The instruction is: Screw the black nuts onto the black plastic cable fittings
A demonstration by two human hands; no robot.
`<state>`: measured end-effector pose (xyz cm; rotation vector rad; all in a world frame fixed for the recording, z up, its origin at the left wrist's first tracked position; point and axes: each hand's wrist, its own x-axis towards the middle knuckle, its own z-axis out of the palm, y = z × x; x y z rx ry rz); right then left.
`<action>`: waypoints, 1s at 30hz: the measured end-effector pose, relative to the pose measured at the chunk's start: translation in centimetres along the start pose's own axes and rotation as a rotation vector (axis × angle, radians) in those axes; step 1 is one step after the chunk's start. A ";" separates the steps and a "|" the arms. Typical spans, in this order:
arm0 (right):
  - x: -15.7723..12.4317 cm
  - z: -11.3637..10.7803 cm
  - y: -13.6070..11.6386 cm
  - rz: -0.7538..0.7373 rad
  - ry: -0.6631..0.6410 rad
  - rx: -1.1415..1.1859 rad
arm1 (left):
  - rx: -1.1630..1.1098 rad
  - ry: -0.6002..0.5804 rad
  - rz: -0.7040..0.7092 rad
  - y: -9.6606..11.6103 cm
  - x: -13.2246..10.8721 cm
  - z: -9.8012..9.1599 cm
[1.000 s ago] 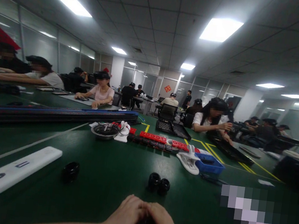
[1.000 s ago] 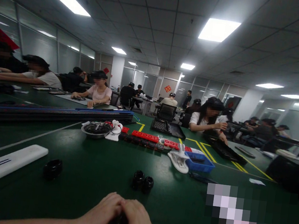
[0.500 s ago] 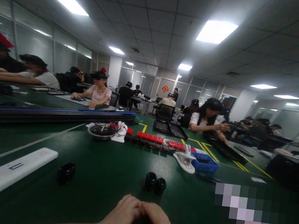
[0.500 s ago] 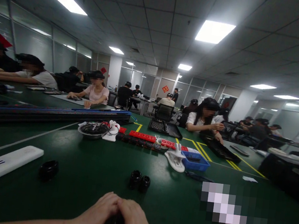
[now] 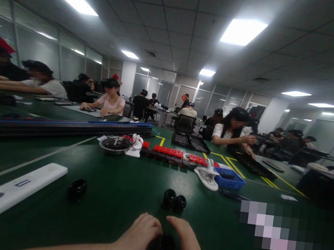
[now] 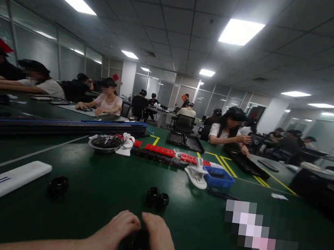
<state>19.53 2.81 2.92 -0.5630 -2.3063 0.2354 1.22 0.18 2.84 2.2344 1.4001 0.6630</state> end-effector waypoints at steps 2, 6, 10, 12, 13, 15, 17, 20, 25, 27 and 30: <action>0.0 0.3 0.3 0.018 -0.014 -0.047 | 0.001 -0.004 0.009 -0.1 0.0 0.0; 0.6 0.3 -0.3 0.020 -0.016 0.018 | -0.002 -0.043 0.018 -0.1 0.1 -0.1; 1.0 -0.1 -0.4 -0.081 -0.054 0.081 | 0.009 -0.038 0.003 0.0 0.1 -0.2; 0.9 0.0 0.0 -0.092 -0.097 0.044 | 0.013 -0.020 -0.003 0.0 0.1 -0.2; 0.8 0.1 0.2 -0.072 -0.107 0.022 | 0.012 -0.020 0.000 0.0 0.1 -0.1; 0.6 0.3 0.4 0.009 -0.115 0.002 | 0.010 -0.032 0.014 0.0 0.2 -0.2; 0.5 0.3 0.3 0.095 -0.110 0.026 | 0.018 -0.040 0.022 0.0 0.2 -0.2; 0.6 -0.1 -0.4 0.123 -0.074 0.102 | 0.026 -0.023 0.020 0.3 0.1 -0.4; 0.8 -0.6 -0.8 -0.001 -0.057 0.206 | 0.009 -0.024 0.030 0.2 0.0 -0.3; 0.8 -0.5 -0.4 -0.003 -0.079 0.195 | 0.012 -0.025 0.042 -0.1 0.0 -0.1; 0.7 -0.2 0.2 0.019 -0.049 0.146 | 0.025 -0.025 0.036 -0.2 0.1 0.1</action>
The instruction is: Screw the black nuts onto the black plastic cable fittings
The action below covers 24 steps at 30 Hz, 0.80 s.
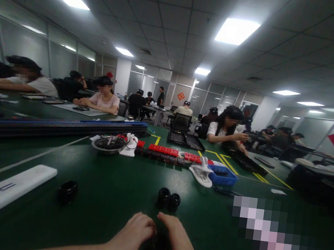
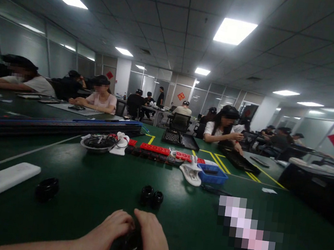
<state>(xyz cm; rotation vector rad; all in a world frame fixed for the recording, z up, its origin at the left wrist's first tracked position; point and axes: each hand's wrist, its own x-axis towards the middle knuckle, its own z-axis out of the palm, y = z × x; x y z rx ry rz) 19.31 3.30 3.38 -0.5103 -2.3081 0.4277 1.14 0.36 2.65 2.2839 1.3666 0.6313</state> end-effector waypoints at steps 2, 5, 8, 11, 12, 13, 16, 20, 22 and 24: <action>-0.1 0.1 0.2 0.022 0.027 -0.028 | -0.006 -0.010 -0.008 0.2 0.0 -0.1; -0.3 0.2 0.2 0.035 0.044 -0.043 | -0.018 -0.018 -0.014 0.4 -0.1 -0.4; -0.6 0.4 0.1 -0.005 0.118 -0.052 | -0.023 -0.016 -0.010 0.3 0.0 -0.4; -0.8 0.4 0.1 -0.065 0.128 -0.071 | -0.022 -0.015 0.014 -0.1 0.0 -0.1; -0.8 0.4 0.2 -0.073 0.106 -0.077 | -0.019 -0.009 0.018 -0.1 0.1 -0.1; -0.8 0.4 0.3 -0.078 0.088 -0.084 | -0.014 -0.003 0.018 -0.2 0.1 0.0; -0.9 0.5 0.6 -0.068 0.071 -0.127 | -0.001 0.008 0.011 -0.3 0.1 0.1; -0.7 0.6 0.6 -0.062 0.099 -0.199 | -0.016 0.007 0.020 -0.3 0.1 0.2; -0.4 0.5 0.1 -0.093 0.099 -0.211 | -0.019 0.010 0.019 -0.2 0.1 0.1; -0.2 0.3 -0.7 -0.135 0.111 -0.196 | -0.024 0.005 0.019 -0.1 0.0 0.0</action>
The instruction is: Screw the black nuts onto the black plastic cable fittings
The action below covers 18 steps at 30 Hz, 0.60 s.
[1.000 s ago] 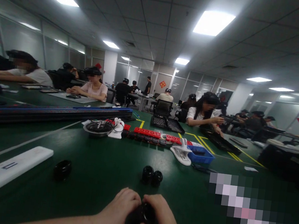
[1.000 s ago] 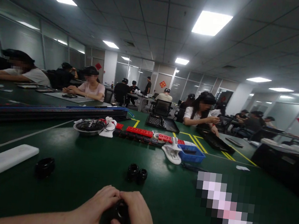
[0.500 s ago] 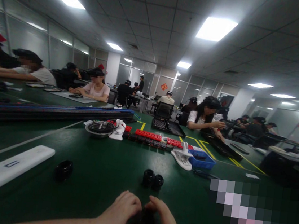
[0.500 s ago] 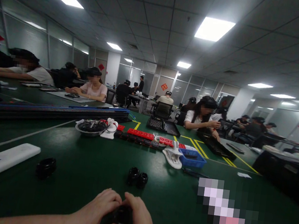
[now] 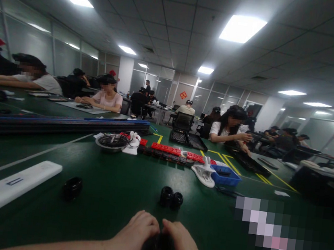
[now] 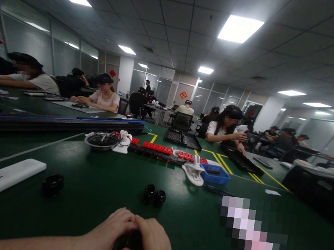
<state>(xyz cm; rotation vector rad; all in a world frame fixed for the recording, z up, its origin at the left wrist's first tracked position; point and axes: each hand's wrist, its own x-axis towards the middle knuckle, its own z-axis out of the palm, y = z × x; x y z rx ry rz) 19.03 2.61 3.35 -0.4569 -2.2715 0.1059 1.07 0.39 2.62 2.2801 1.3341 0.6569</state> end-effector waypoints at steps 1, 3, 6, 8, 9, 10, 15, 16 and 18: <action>0.2 -0.2 -0.3 -0.011 0.007 0.016 | -0.006 -0.007 0.001 0.1 0.0 -0.1; 0.4 -0.6 -0.7 -0.017 -0.003 0.043 | -0.021 -0.016 -0.006 0.2 -0.1 -0.2; 0.4 -0.7 -0.5 -0.027 -0.014 -0.002 | -0.020 -0.015 -0.013 0.4 -0.1 -0.2; 0.3 -0.5 -0.1 -0.041 -0.020 -0.054 | -0.008 -0.015 -0.011 0.5 -0.1 -0.3; 0.2 -0.3 0.1 -0.036 -0.035 -0.063 | -0.002 -0.021 -0.010 0.5 -0.1 -0.4; 0.2 -0.2 0.2 -0.024 -0.055 -0.057 | 0.003 -0.027 -0.014 0.6 -0.1 -0.5; 0.5 -0.4 -0.6 0.007 -0.096 0.137 | 0.021 -0.028 -0.027 1.0 0.0 -0.7; 0.6 -0.5 -0.8 0.012 -0.107 0.173 | 0.019 -0.025 -0.029 1.1 0.0 -0.7; 0.8 -0.8 -1.0 0.022 -0.159 0.203 | 0.018 -0.021 -0.034 1.1 -0.1 -0.6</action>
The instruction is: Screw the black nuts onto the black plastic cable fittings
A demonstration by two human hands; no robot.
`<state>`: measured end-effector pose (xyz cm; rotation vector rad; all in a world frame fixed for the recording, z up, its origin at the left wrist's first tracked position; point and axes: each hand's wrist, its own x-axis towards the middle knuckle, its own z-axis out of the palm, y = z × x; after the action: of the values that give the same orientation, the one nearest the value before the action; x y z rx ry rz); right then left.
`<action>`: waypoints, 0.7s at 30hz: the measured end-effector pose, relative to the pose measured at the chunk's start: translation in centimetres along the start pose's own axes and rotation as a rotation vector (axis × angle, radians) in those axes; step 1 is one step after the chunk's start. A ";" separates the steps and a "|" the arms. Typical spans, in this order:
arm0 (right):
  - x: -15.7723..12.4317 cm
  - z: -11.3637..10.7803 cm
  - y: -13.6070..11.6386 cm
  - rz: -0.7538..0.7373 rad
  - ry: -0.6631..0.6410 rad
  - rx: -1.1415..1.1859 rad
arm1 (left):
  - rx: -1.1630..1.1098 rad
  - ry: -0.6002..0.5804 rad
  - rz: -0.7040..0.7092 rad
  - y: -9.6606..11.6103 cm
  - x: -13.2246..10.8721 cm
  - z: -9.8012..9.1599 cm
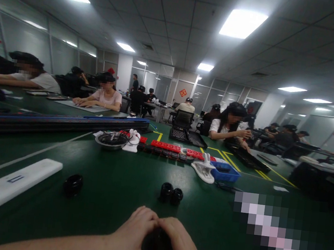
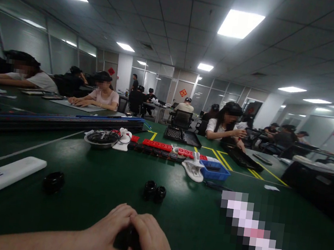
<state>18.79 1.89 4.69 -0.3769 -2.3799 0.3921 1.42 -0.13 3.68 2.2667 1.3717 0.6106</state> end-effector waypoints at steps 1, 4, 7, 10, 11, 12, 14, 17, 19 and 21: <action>0.0 -0.1 0.0 -0.015 -0.022 -0.004 | 0.000 -0.001 -0.005 0.0 0.0 0.1; -0.2 0.0 0.6 -0.053 -0.005 -0.052 | -0.001 -0.004 -0.013 -0.3 -0.1 0.2; -0.7 0.3 1.1 0.036 0.056 -0.093 | -0.016 0.013 0.035 -0.7 -0.2 0.3; -0.9 0.6 1.1 0.156 0.051 -0.076 | -0.010 0.030 0.069 -0.9 -0.2 0.4; -0.8 0.7 1.0 0.180 0.044 -0.061 | -0.006 0.031 0.067 -0.8 -0.2 0.4; -0.8 0.7 0.9 0.189 0.033 -0.041 | -0.004 0.029 0.060 -0.8 -0.2 0.4; -0.6 0.6 0.6 0.167 0.012 0.014 | -0.006 0.020 0.036 -0.5 -0.2 0.3; -0.3 0.1 0.3 0.083 -0.032 0.109 | -0.016 0.007 0.013 -0.3 -0.2 0.2; -0.2 -0.1 0.3 0.014 -0.037 0.102 | -0.017 0.012 0.025 -0.4 -0.2 0.1; -0.3 0.0 0.4 -0.007 -0.012 0.039 | -0.012 0.015 0.043 -0.5 -0.2 0.2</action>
<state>19.08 2.17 4.40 -0.3485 -2.3814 0.4383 1.08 -0.12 3.26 2.2918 1.3261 0.6500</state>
